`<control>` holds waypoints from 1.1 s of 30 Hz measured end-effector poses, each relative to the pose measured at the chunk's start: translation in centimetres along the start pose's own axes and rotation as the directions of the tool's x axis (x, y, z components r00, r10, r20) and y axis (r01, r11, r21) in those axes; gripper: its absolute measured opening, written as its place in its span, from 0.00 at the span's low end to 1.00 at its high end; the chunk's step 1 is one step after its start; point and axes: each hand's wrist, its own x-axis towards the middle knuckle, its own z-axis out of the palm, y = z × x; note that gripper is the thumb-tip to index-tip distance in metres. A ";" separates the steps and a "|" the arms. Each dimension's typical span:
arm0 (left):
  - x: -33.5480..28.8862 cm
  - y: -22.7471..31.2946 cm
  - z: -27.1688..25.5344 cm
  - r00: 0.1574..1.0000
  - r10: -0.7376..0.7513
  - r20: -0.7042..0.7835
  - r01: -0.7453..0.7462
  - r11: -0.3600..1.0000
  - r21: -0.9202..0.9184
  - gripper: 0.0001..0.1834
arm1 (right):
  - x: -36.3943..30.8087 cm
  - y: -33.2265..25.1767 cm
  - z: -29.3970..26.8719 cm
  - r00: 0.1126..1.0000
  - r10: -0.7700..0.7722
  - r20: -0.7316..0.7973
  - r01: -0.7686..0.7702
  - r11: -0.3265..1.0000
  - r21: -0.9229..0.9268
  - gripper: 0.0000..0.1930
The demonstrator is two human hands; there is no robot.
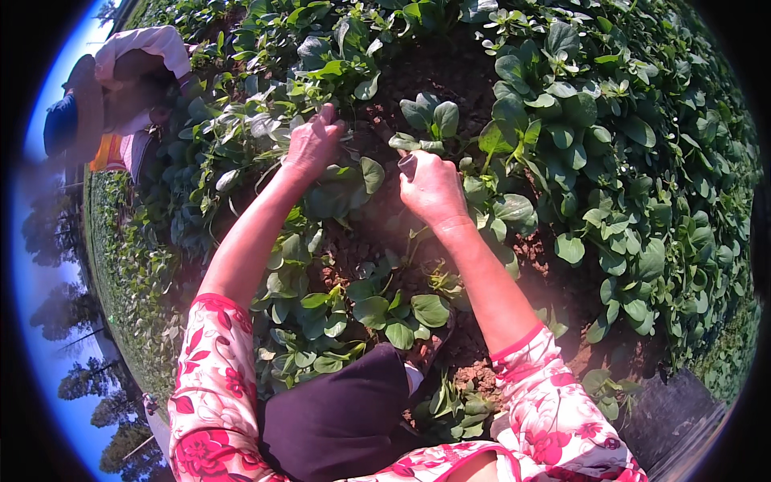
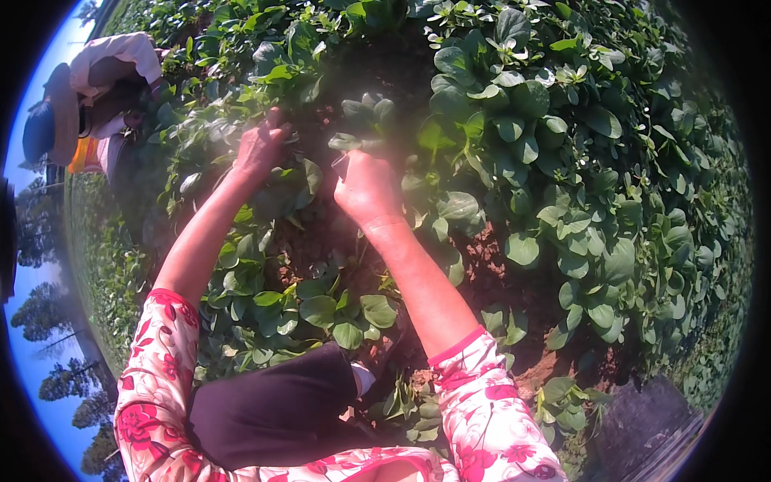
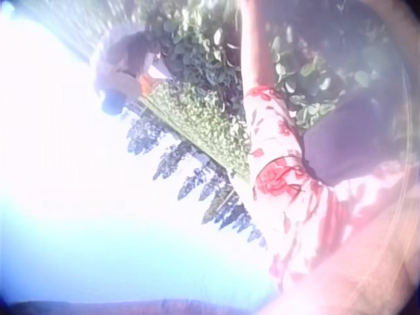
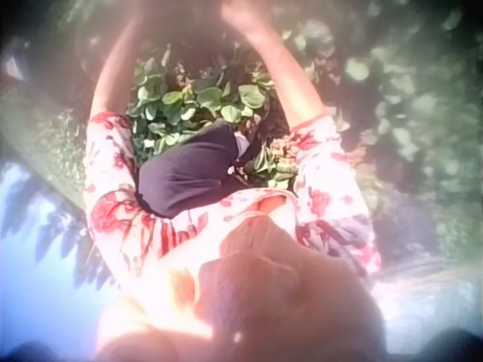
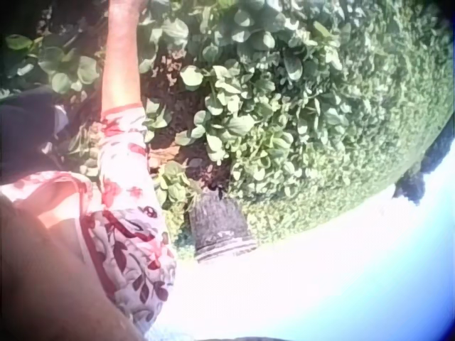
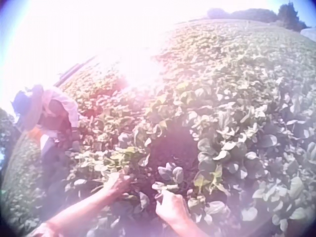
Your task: The person weeds a crop field by hand and using a hand tool, pulling unwanted plants from the soil and placing them into a bucket.
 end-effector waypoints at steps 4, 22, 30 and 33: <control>3.0 0.4 2.1 0.988 0.055 0.142 -0.054 0.998 -0.011 0.16 | 0.0 -0.7 0.1 0.999 0.048 -0.012 -0.049 0.997 -0.052 0.09; 6.8 -0.2 6.6 0.956 -0.261 0.134 0.231 0.952 0.201 0.17 | 3.4 0.3 -0.8 0.993 0.098 0.062 -0.093 0.993 -0.078 0.09; 8.1 -0.8 5.1 0.847 -0.461 0.263 0.473 0.881 0.020 0.13 | 8.5 -1.6 4.6 0.987 0.069 0.146 -0.049 0.989 -0.138 0.09; 7.7 -1.2 5.0 0.870 -0.445 0.212 0.446 0.894 0.048 0.14 | 7.0 -0.5 3.8 0.987 -0.023 0.159 0.063 0.966 -0.249 0.09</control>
